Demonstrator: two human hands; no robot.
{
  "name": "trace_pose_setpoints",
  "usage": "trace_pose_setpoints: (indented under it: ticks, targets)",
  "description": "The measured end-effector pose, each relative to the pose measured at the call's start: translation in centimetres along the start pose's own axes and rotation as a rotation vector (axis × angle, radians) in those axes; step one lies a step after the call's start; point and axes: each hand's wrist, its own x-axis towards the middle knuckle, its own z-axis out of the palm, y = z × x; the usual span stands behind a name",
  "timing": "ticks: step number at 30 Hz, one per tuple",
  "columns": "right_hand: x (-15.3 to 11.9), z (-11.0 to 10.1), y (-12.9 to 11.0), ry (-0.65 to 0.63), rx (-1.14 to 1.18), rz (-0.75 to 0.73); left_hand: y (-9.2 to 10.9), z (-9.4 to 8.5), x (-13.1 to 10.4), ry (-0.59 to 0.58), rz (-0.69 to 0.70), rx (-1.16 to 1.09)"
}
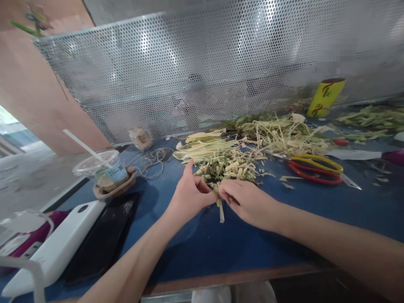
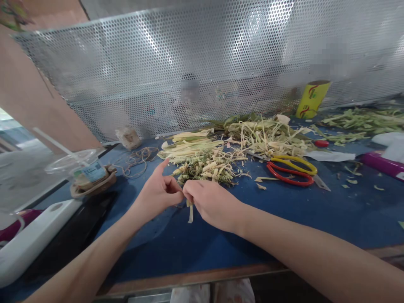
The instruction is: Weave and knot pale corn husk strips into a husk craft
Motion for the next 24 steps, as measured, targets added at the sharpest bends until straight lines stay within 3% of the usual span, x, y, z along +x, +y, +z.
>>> trace_pose_setpoints:
  ticks: [6,12,18,24]
  targets:
    - [-0.1,-0.3,0.2,0.019,-0.032,-0.059,0.4,-0.1,0.1,-0.041,-0.069,-0.124]
    - [-0.1,-0.2,0.5,0.017,-0.014,0.030,0.9,-0.1,0.1,-0.036,-0.076,-0.152]
    - [0.2,-0.5,0.7,-0.032,-0.004,0.122,1.7,-0.6,0.3,-0.190,-0.138,-0.253]
    - [0.1,-0.4,0.8,-0.048,-0.041,0.098,1.1,-0.9,0.6,-0.226,-0.122,-0.248]
